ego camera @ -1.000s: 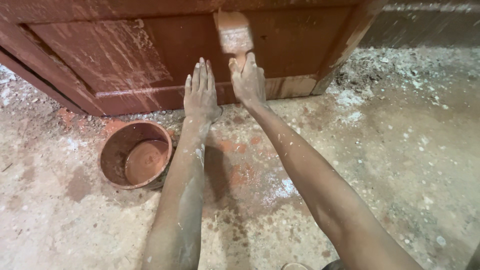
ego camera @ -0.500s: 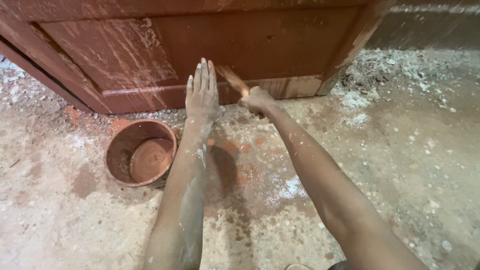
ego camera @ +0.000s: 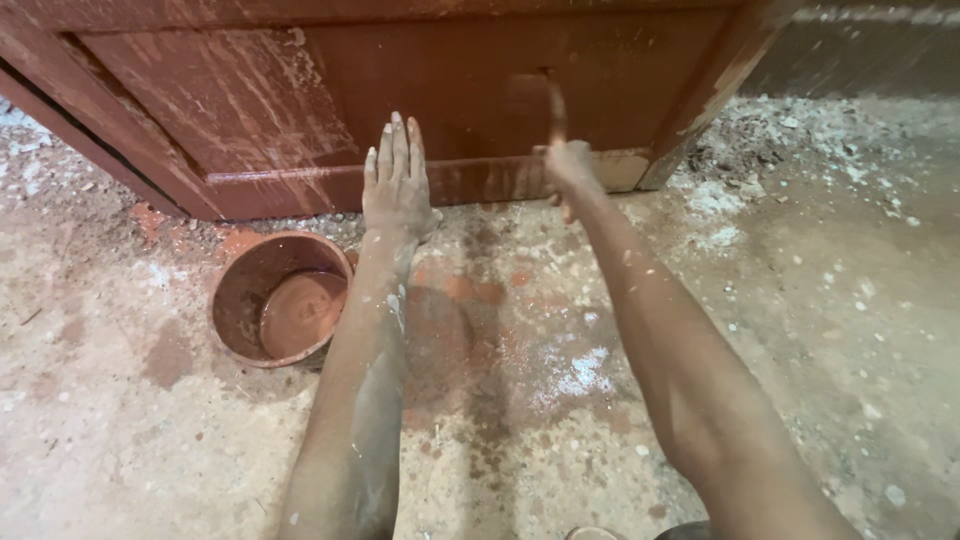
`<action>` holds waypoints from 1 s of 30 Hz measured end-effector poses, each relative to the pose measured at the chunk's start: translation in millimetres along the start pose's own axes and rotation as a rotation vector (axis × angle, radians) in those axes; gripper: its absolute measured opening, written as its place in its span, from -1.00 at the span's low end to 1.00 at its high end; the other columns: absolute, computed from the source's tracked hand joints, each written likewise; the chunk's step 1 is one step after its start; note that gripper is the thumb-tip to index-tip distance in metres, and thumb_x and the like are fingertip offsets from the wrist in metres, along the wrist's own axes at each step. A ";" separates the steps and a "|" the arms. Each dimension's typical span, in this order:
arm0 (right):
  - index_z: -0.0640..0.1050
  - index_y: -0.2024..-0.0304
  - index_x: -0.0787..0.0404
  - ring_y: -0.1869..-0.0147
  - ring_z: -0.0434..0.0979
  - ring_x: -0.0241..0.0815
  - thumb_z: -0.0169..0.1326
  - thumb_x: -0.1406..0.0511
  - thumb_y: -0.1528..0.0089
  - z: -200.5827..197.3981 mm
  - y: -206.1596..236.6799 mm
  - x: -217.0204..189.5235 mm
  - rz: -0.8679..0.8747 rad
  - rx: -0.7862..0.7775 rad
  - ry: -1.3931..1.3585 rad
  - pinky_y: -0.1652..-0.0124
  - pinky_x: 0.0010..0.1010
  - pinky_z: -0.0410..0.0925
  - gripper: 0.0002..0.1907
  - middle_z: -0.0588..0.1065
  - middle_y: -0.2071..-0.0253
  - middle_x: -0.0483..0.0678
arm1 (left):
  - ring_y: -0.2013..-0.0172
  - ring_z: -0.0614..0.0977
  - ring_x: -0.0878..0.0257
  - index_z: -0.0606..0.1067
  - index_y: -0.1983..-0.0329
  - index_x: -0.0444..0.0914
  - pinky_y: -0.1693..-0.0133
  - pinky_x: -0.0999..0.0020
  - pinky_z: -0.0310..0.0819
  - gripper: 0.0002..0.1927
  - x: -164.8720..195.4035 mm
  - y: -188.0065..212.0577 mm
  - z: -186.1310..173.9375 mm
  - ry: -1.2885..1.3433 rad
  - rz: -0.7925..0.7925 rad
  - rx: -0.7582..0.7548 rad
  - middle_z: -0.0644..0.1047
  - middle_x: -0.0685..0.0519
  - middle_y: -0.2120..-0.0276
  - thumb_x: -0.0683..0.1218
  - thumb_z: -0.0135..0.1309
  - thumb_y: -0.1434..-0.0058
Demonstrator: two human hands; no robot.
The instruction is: The person kneels on the floor and paints the lower panel of a wooden cabinet with reddish-brown paint using a wide brush, steadying the door with the other hand. They dip the brush into a paint bowl on the floor and continue brushing across the panel and edges.
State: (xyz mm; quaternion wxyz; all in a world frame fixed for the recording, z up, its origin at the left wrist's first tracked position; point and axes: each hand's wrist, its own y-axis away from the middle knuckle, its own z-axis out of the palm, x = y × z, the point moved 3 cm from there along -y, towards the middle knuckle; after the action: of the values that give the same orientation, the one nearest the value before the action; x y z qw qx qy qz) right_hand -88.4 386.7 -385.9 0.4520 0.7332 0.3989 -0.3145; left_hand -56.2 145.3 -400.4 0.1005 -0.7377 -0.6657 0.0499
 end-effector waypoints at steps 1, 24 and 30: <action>0.56 -0.06 0.23 0.69 0.18 -0.34 -0.28 0.14 -0.45 -16.6 -6.4 4.1 -0.035 0.045 -0.046 0.71 -0.53 0.12 -0.56 0.34 0.61 -0.14 | -0.54 -0.13 0.08 -0.33 -0.56 -0.28 -0.47 0.11 -0.20 0.34 -0.1 0.5 0.7 0.017 -0.001 -0.005 -0.24 -0.11 -0.56 0.08 0.33 0.04; 0.56 0.22 0.23 0.56 0.33 -0.37 -0.01 0.08 -0.39 94.3 36.4 -37.9 -0.337 -0.270 0.447 0.58 -0.51 0.20 -0.65 0.42 0.53 -0.16 | -0.54 -0.12 0.06 -0.27 -0.58 -0.25 -0.44 0.06 -0.17 0.12 1.0 -4.5 6.6 -0.003 0.058 0.151 -0.22 -0.15 -0.56 -0.04 0.17 -0.13; 0.54 0.13 0.23 0.60 0.32 -0.41 -0.07 0.09 -0.41 53.1 -1.7 -23.2 -0.226 -0.077 0.310 0.63 -0.59 0.20 -0.65 0.43 0.49 -0.12 | -0.54 -0.09 0.06 -0.24 -0.60 -0.25 -0.46 0.07 -0.16 0.13 -0.5 -0.9 9.3 -0.024 0.052 0.076 -0.20 -0.15 -0.56 -0.13 0.12 -0.05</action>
State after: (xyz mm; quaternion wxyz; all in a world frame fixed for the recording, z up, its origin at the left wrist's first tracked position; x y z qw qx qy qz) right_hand -106.4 331.7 -388.3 0.3750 0.7055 0.5551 -0.2311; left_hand -59.1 145.7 -409.4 0.1190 -0.7497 -0.6452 0.0865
